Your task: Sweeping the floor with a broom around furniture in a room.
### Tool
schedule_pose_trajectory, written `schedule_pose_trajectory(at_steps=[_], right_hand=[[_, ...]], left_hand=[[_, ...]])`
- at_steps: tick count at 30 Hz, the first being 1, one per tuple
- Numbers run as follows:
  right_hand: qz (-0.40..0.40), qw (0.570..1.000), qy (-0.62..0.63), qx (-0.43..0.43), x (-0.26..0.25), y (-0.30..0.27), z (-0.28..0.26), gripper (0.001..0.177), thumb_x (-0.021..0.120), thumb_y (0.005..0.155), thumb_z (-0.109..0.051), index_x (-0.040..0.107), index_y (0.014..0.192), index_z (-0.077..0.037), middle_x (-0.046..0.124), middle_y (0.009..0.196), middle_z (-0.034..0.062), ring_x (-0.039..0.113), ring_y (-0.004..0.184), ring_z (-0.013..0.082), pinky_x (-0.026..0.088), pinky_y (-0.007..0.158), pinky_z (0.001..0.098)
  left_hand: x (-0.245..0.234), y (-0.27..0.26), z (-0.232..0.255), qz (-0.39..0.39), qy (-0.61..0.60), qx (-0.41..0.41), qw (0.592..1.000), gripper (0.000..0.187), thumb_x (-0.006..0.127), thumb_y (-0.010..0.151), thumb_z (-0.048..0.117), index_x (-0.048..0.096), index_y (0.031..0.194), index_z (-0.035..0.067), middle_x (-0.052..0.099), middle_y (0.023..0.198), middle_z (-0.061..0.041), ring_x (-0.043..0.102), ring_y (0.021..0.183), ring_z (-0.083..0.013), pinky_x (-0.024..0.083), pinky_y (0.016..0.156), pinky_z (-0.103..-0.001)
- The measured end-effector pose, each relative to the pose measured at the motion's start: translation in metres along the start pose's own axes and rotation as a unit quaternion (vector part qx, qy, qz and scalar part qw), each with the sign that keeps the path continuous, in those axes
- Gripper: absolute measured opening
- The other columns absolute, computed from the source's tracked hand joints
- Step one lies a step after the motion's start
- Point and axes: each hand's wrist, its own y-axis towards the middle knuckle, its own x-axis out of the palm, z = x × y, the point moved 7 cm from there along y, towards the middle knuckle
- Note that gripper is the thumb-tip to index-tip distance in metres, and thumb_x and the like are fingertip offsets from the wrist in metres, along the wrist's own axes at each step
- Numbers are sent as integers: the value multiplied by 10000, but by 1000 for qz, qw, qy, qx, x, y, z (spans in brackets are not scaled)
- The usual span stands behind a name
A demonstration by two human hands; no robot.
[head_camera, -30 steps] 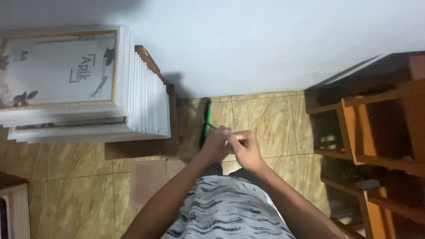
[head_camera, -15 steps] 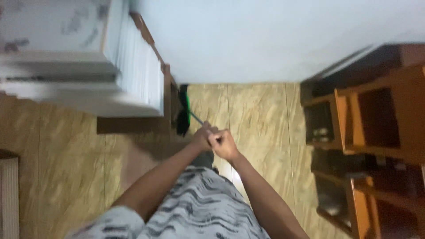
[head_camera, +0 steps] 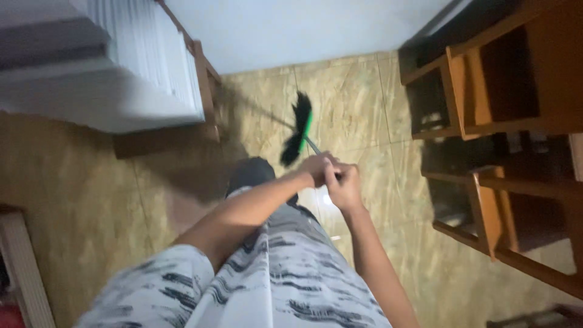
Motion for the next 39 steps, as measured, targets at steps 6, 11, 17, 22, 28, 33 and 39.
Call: schedule_pose_trajectory(at_steps=[6,11,17,22,28,33,39], right_hand=[[-68,991,115,-30,-2,46,-48,489,633,1024,-163,415,627,23,365,552,33,343,542,93,325,473,327],[-147,973,159,-77,47,83,-91,480,619,1028,-139,416,620,11,364,550,42,347,530,110,337,491,325],[-216,952,114,-183,152,120,-92,383,643,1012,-157,547,700,44,485,644,167,464,570,222,427,560,387],[-224,965,57,-127,155,145,-80,408,637,1004,-173,542,667,38,493,610,188,438,520,247,416,544,397],[-102,994,20,15,92,122,-44,405,631,1000,-195,596,669,37,500,560,170,438,489,192,414,507,372],[-19,997,-13,69,51,96,-46,416,635,1009,-179,563,667,46,462,547,133,416,501,166,401,501,357],[72,973,217,16,30,109,-115,504,524,1086,-136,442,601,-27,470,593,24,379,560,121,335,527,322]], left_hand=[[-98,-12,27,106,24,88,990,97,623,855,106,647,945,137,687,968,-83,627,1012,-348,510,899,-483],[-181,-50,-5,145,-48,4,988,124,700,809,168,651,902,102,680,927,-90,610,947,-348,500,822,-465],[-154,-67,-148,108,59,-2,992,121,675,883,242,681,878,121,667,910,-78,610,962,-331,514,874,-476],[-168,-45,-155,31,56,-88,994,207,677,863,294,677,918,95,668,979,-112,606,998,-366,542,789,-485],[-103,10,-120,-45,17,-20,999,201,646,872,258,700,960,86,692,1042,-141,649,1045,-370,563,828,-477],[-107,26,-64,-85,24,63,994,208,629,878,252,733,901,73,731,978,-155,701,983,-358,580,814,-467],[-224,13,-6,-96,-49,29,994,231,663,819,309,762,821,100,733,838,-163,708,816,-381,562,688,-508]])
